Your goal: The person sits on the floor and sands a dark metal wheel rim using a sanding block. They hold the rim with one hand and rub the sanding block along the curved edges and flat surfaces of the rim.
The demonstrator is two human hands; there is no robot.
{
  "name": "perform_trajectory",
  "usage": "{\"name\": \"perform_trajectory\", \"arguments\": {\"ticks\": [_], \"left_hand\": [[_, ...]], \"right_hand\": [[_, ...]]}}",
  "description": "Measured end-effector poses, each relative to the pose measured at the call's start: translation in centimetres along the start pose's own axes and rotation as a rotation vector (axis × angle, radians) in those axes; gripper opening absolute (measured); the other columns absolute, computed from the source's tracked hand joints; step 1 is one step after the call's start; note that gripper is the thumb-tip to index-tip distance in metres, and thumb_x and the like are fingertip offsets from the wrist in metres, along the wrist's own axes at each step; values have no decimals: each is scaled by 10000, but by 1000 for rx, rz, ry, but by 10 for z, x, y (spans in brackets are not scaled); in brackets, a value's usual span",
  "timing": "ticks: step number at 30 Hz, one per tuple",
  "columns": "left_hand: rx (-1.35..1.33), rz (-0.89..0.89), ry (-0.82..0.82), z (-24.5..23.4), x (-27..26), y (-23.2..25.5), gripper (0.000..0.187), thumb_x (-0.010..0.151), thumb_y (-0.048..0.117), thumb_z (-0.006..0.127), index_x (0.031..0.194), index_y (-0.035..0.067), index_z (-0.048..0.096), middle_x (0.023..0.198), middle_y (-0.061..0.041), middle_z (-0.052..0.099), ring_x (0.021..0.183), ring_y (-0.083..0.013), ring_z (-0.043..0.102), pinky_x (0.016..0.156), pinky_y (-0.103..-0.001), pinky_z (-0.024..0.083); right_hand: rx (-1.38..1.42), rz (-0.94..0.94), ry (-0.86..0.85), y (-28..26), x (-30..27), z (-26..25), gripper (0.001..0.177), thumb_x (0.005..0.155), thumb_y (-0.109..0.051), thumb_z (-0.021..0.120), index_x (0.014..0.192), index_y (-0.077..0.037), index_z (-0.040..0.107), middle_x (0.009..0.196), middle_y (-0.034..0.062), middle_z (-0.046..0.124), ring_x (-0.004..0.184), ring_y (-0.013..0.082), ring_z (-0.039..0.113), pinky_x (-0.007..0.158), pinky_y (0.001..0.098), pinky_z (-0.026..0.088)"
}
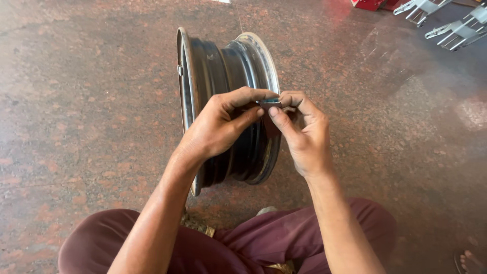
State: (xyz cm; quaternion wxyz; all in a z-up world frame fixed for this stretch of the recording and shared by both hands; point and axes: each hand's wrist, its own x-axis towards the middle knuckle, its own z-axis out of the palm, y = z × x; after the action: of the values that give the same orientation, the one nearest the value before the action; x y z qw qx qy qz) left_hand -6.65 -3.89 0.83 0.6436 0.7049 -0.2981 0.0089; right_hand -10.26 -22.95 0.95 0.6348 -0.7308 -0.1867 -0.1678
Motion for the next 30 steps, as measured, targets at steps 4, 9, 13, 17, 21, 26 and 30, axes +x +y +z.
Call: {"name": "perform_trajectory", "arguments": {"ticks": [4, 9, 13, 17, 21, 26, 30], "left_hand": [[-22, -96, -2, -4, 0, 6, 359, 969, 176, 656, 1326, 155, 675, 1119, -57, 791, 993, -176, 764, 888, -350, 670], [-109, 7, -42, -7, -3, 8, 533, 976, 153, 683, 1481, 134, 514, 1277, -70, 713, 1119, -170, 708, 969, -352, 621], [-190, 38, -110, -5, -2, 5, 627, 970, 101, 695, 1539, 126, 433, 1187, -99, 726, 1079, -170, 710, 962, -351, 634], [-82, -38, -41, -2, -1, 9, 683, 906, 70, 735, 1517, 145, 440, 1021, -84, 748, 934, -143, 749, 833, -314, 679], [-155, 35, 14, -1, -3, 6, 563, 928, 66, 745, 1455, 107, 551, 1054, -122, 737, 957, -165, 736, 839, -312, 671], [-141, -106, 97, -4, -1, 3, 405, 865, 121, 767, 1265, 128, 703, 1077, -99, 797, 986, -171, 787, 866, -289, 697], [-99, 54, 96, 1, 1, -2, 291, 883, 139, 802, 1168, 110, 753, 1036, -87, 767, 940, -176, 764, 824, -313, 685]], "right_hand": [[-310, -90, -23, -8, -1, -1, 100, 1062, -134, 668, 1096, -41, 677, 1038, 21, 662, 920, 79, 583, 844, 227, 511], [-1, 24, -27, -8, -2, -2, 108, 1129, -130, 562, 1175, -34, 580, 1001, 28, 683, 900, 62, 605, 811, 214, 520], [56, -28, -13, -6, -1, -1, 102, 1149, -111, 548, 1208, -29, 541, 993, 71, 710, 894, 82, 652, 826, 261, 578], [-174, -108, 118, -7, 1, 3, 358, 1042, -103, 562, 1356, -20, 410, 1064, 110, 693, 868, 154, 715, 702, 304, 606], [-521, -248, 47, -7, -5, 5, 300, 1108, -124, 573, 1387, -15, 586, 1249, 215, 728, 1174, 280, 733, 1007, 384, 628], [-349, -187, -222, -14, -14, 7, 635, 973, -263, 746, 1468, 0, 446, 1382, 177, 578, 1280, 273, 619, 1094, 396, 552], [-552, -95, -35, -6, -19, 12, 568, 898, -246, 814, 1392, -64, 598, 1189, 84, 649, 1146, 219, 682, 1001, 357, 597]]}}
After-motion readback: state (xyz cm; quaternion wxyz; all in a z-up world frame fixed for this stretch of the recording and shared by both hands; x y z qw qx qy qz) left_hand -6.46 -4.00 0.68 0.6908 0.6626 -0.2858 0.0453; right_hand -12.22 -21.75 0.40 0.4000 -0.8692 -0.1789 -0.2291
